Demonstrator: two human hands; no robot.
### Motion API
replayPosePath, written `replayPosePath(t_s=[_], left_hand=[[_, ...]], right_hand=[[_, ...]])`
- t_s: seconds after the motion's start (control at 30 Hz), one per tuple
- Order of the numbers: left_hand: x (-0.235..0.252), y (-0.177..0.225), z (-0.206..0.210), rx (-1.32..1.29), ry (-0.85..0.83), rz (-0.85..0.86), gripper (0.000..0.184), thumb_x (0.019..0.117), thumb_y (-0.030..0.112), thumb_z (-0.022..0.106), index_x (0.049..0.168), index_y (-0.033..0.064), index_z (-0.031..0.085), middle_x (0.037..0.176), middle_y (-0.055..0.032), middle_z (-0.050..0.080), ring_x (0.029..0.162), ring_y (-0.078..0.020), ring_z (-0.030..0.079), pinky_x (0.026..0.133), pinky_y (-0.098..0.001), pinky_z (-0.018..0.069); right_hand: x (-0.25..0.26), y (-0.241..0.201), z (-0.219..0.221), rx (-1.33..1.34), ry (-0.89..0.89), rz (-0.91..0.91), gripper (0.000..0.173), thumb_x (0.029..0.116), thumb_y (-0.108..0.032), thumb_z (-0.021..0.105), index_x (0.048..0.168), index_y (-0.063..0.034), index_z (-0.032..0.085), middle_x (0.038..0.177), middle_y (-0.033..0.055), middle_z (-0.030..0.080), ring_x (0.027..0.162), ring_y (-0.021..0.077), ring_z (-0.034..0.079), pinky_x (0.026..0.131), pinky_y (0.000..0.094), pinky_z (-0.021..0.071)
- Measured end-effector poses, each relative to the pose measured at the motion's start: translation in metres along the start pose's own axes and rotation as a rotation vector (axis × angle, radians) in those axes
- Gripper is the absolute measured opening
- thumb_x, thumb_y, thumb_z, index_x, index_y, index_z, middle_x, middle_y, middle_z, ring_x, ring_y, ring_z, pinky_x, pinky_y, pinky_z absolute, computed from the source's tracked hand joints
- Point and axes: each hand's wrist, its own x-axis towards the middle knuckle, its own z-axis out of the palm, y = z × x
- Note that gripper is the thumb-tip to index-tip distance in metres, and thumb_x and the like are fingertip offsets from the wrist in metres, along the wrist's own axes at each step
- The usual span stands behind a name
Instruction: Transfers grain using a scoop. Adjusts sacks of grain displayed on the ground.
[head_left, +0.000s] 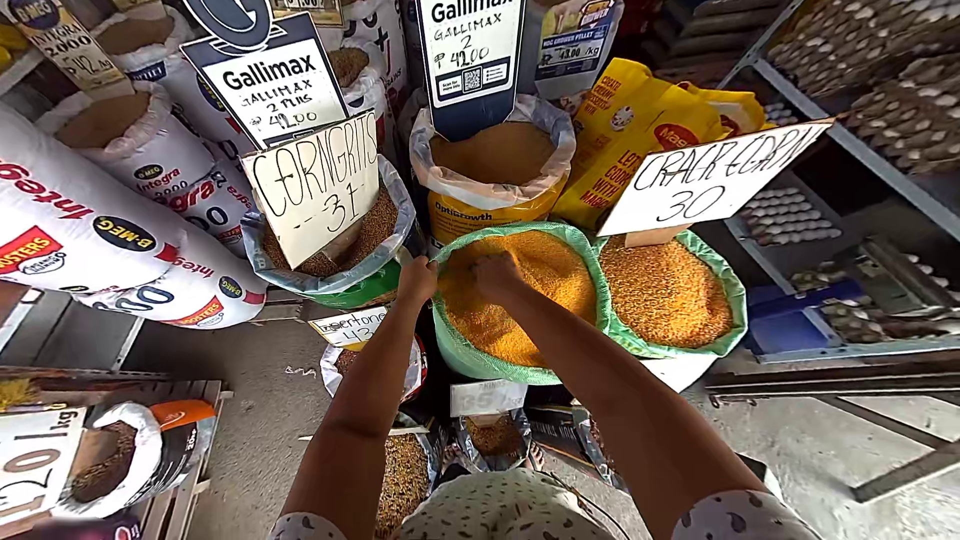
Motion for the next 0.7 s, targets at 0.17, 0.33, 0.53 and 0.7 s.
replayPosePath(t_s=[0.17, 0.33, 0.53, 0.7], left_hand=[[-0.003, -0.004, -0.001, -0.027, -0.022, 0.008, 0.043, 0.1118, 0.031, 0.043, 0.120, -0.0047, 0.065, 0.120, -0.0267, 0.066, 0.118, -0.0396, 0.063, 0.103, -0.0584, 0.0471], [-0.002, -0.001, 0.005, -0.060, 0.015, 0.001, 0.042, 0.1113, 0.031, 0.044, 0.117, -0.0041, 0.066, 0.115, -0.0263, 0.067, 0.114, -0.0393, 0.064, 0.100, -0.0596, 0.0481], [-0.003, -0.001, 0.006, -0.057, 0.031, -0.022, 0.042, 0.1113, 0.032, 0.045, 0.117, -0.0037, 0.065, 0.115, -0.0259, 0.067, 0.114, -0.0391, 0.063, 0.100, -0.0593, 0.0473], [-0.027, -0.012, 0.010, -0.194, 0.056, -0.078, 0.057, 0.1078, 0.048, 0.048, 0.137, -0.0005, 0.056, 0.128, -0.0269, 0.063, 0.121, -0.0404, 0.061, 0.103, -0.0601, 0.0474]], right_hand=[[-0.021, 0.004, 0.003, 0.071, 0.145, -0.059, 0.038, 0.1081, -0.026, 0.047, 0.133, -0.0058, 0.067, 0.147, 0.0158, 0.057, 0.145, 0.0392, 0.042, 0.118, 0.0738, 0.0176], [0.002, -0.047, 0.018, 0.122, 0.153, -0.275, 0.034, 0.1024, -0.016, 0.053, 0.132, -0.0081, 0.068, 0.144, 0.0104, 0.060, 0.141, 0.0339, 0.047, 0.121, 0.0680, 0.0180], [0.000, -0.049, 0.034, 0.069, 0.045, -0.263, 0.028, 0.0992, -0.012, 0.057, 0.122, -0.0035, 0.071, 0.143, 0.0106, 0.061, 0.142, 0.0318, 0.047, 0.124, 0.0631, 0.0162], [-0.022, -0.031, 0.019, 0.002, -0.025, -0.245, 0.028, 0.0927, -0.004, 0.063, 0.118, -0.0027, 0.073, 0.137, 0.0129, 0.064, 0.140, 0.0355, 0.048, 0.123, 0.0676, 0.0151]])
